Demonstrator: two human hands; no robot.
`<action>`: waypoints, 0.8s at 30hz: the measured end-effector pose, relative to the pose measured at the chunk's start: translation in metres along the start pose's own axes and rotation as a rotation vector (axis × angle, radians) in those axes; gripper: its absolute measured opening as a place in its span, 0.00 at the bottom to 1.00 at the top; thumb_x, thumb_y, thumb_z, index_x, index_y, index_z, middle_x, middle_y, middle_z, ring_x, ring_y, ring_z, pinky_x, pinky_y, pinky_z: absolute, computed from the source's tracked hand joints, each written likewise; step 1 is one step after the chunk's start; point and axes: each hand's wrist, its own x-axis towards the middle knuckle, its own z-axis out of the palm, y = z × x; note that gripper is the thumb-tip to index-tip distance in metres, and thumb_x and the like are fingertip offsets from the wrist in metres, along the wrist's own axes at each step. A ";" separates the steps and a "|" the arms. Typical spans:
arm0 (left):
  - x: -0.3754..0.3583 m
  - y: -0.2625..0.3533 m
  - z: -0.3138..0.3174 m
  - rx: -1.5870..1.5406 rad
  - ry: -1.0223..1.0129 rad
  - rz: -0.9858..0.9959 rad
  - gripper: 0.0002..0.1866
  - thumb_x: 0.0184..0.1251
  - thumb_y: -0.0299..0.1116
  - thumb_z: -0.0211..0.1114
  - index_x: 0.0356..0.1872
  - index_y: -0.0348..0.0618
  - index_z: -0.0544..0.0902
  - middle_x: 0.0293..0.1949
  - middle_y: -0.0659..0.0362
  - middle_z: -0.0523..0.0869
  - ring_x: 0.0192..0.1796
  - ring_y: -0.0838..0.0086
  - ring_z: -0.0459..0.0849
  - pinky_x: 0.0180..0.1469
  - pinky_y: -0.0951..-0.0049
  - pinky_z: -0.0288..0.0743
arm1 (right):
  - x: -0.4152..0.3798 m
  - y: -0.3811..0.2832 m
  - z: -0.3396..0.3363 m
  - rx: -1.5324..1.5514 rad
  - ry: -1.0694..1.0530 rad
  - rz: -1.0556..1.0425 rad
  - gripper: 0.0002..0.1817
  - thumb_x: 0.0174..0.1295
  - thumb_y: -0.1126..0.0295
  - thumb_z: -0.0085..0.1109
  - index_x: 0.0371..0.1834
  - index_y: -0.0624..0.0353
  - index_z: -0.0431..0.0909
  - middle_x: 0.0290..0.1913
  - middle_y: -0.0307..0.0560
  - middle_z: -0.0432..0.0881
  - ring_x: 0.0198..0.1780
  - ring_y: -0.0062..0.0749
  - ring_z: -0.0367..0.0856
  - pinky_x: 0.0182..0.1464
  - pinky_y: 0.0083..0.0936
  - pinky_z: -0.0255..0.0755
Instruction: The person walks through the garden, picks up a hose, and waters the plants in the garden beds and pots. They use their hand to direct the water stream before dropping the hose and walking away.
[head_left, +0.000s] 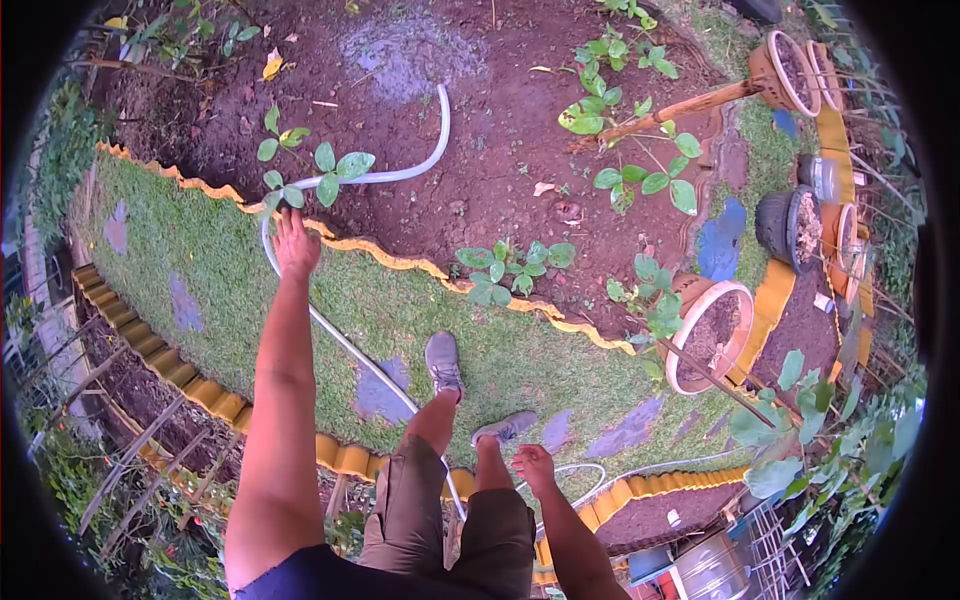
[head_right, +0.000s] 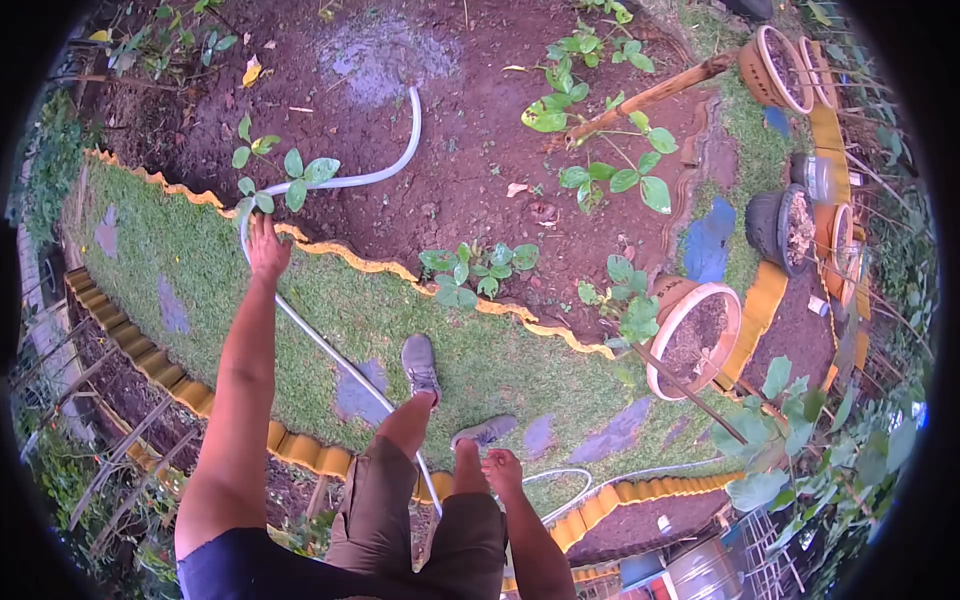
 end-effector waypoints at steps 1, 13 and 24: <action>-0.014 -0.012 0.016 -0.022 -0.039 0.031 0.38 0.56 0.36 0.64 0.69 0.46 0.62 0.71 0.50 0.62 0.71 0.55 0.62 0.69 0.49 0.59 | -0.008 0.000 -0.003 0.021 0.008 -0.014 0.10 0.68 0.69 0.51 0.51 0.56 0.73 0.40 0.45 0.83 0.36 0.29 0.83 0.34 0.26 0.77; -0.331 0.007 -0.034 -0.251 -0.899 0.391 0.22 0.58 0.39 0.68 0.52 0.40 0.79 0.45 0.45 0.86 0.50 0.57 0.85 0.51 0.62 0.77 | -0.168 0.169 -0.125 -0.296 0.430 -0.135 0.11 0.60 0.61 0.57 0.33 0.57 0.81 0.28 0.42 0.85 0.28 0.25 0.84 0.29 0.27 0.77; -0.325 0.100 -0.162 -0.075 -0.744 0.433 0.15 0.58 0.32 0.66 0.44 0.35 0.81 0.33 0.53 0.85 0.33 0.66 0.82 0.34 0.66 0.74 | -0.263 0.399 -0.176 -0.323 0.388 0.113 0.12 0.52 0.60 0.56 0.24 0.53 0.84 0.24 0.49 0.84 0.30 0.37 0.86 0.40 0.35 0.80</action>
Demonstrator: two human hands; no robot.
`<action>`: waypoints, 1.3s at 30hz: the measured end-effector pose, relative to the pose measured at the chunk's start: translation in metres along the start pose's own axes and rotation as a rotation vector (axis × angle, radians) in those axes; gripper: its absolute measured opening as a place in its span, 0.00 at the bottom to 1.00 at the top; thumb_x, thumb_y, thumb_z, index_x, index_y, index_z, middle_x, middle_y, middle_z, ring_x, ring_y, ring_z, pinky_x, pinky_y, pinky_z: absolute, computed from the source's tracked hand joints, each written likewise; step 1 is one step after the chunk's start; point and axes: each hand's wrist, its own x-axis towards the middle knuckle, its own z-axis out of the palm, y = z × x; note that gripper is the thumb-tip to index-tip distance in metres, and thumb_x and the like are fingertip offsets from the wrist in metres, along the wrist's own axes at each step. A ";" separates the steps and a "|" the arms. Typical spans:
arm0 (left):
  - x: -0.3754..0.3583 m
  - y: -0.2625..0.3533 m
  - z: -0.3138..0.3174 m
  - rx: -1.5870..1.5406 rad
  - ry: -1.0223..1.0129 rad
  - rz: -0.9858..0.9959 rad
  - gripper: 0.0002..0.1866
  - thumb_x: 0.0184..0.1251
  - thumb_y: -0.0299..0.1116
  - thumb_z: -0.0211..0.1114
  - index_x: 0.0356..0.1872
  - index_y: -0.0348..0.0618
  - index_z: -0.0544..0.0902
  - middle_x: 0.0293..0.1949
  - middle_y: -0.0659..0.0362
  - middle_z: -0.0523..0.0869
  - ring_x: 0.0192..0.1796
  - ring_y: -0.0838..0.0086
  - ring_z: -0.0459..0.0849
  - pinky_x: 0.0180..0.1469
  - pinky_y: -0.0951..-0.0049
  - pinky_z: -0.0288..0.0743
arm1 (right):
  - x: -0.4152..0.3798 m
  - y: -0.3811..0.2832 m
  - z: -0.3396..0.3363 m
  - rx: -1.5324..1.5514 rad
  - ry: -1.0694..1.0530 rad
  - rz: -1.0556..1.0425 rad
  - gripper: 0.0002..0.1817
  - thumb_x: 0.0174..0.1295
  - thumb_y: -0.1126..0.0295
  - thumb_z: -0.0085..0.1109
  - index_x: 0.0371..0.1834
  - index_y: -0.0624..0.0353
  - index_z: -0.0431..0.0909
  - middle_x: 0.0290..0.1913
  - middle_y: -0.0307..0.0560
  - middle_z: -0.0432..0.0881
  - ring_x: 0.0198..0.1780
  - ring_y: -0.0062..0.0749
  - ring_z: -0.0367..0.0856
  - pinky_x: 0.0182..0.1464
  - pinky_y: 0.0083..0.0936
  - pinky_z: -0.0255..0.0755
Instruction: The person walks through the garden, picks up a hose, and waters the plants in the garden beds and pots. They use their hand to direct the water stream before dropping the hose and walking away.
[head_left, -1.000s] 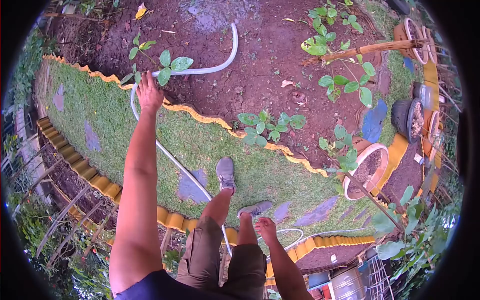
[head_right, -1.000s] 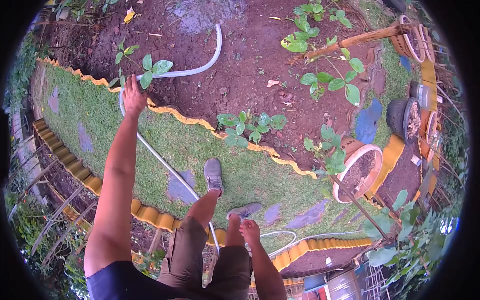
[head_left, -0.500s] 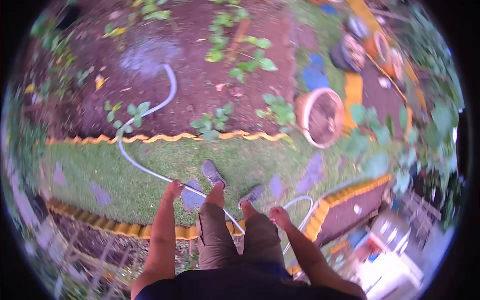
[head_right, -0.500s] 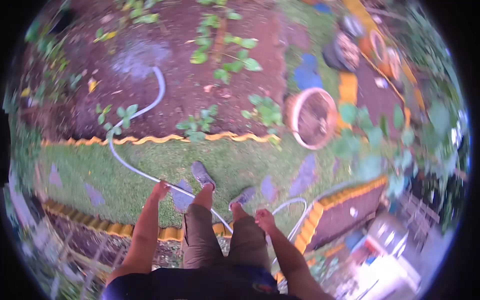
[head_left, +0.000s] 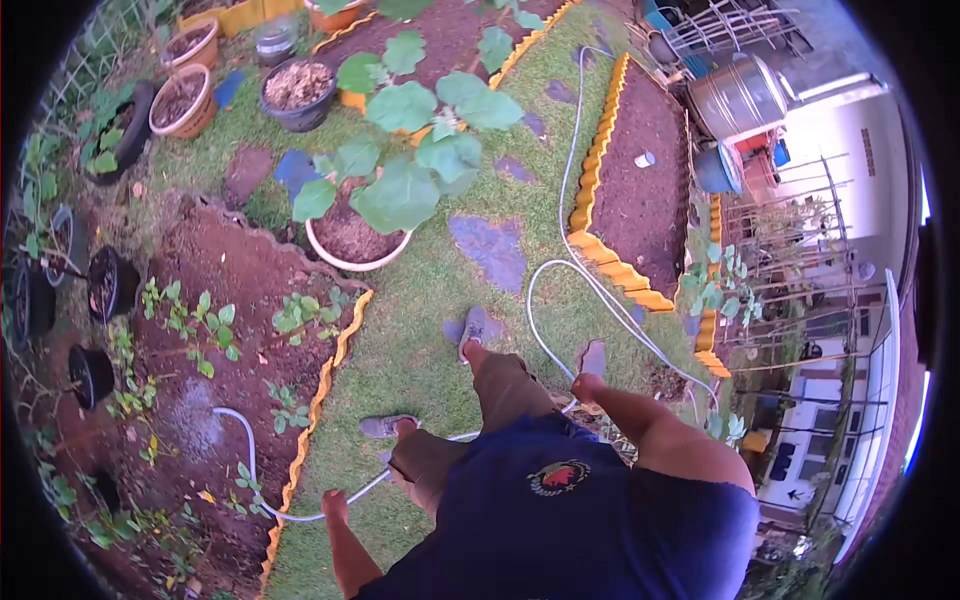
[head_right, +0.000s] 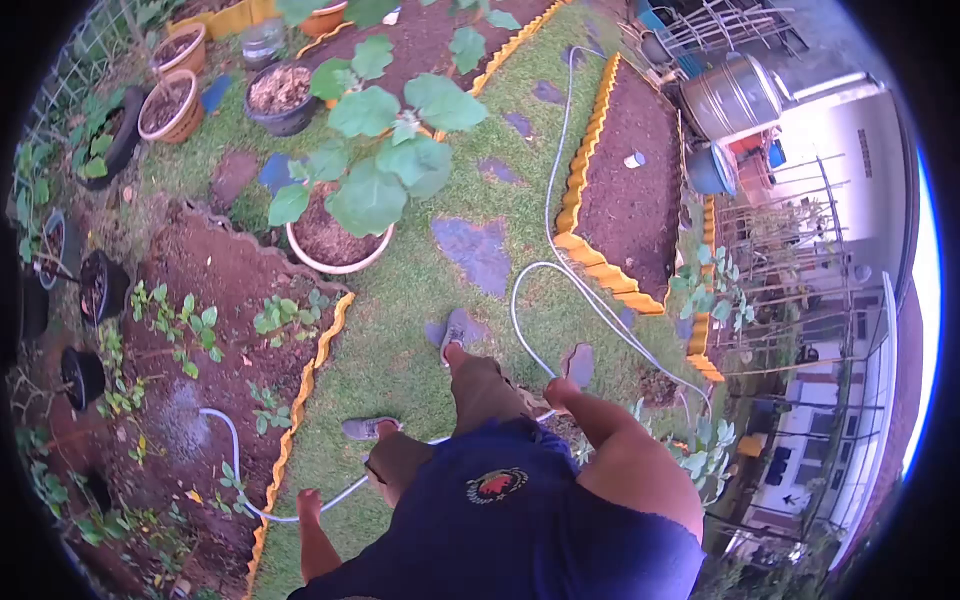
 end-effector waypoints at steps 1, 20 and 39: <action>-0.008 0.032 -0.009 -0.023 0.013 -0.007 0.14 0.60 0.30 0.64 0.45 0.34 0.80 0.29 0.56 0.82 0.25 0.73 0.78 0.23 0.71 0.71 | 0.003 0.023 0.007 0.074 -0.091 0.052 0.11 0.51 0.60 0.56 0.25 0.53 0.84 0.25 0.50 0.85 0.31 0.38 0.86 0.40 0.35 0.80; -0.075 0.623 0.291 0.372 -0.432 0.398 0.14 0.61 0.32 0.64 0.46 0.38 0.80 0.38 0.53 0.85 0.39 0.68 0.83 0.37 0.68 0.74 | 0.255 0.272 -0.357 0.990 0.484 0.052 0.17 0.59 0.56 0.55 0.43 0.55 0.81 0.42 0.57 0.84 0.48 0.51 0.82 0.52 0.39 0.75; -0.083 1.454 0.625 0.472 -0.542 0.827 0.22 0.64 0.32 0.65 0.58 0.36 0.74 0.50 0.55 0.82 0.51 0.71 0.79 0.56 0.71 0.72 | 0.396 0.336 -0.305 1.375 -0.429 0.410 0.16 0.62 0.58 0.53 0.44 0.55 0.82 0.42 0.47 0.86 0.47 0.38 0.85 0.48 0.35 0.78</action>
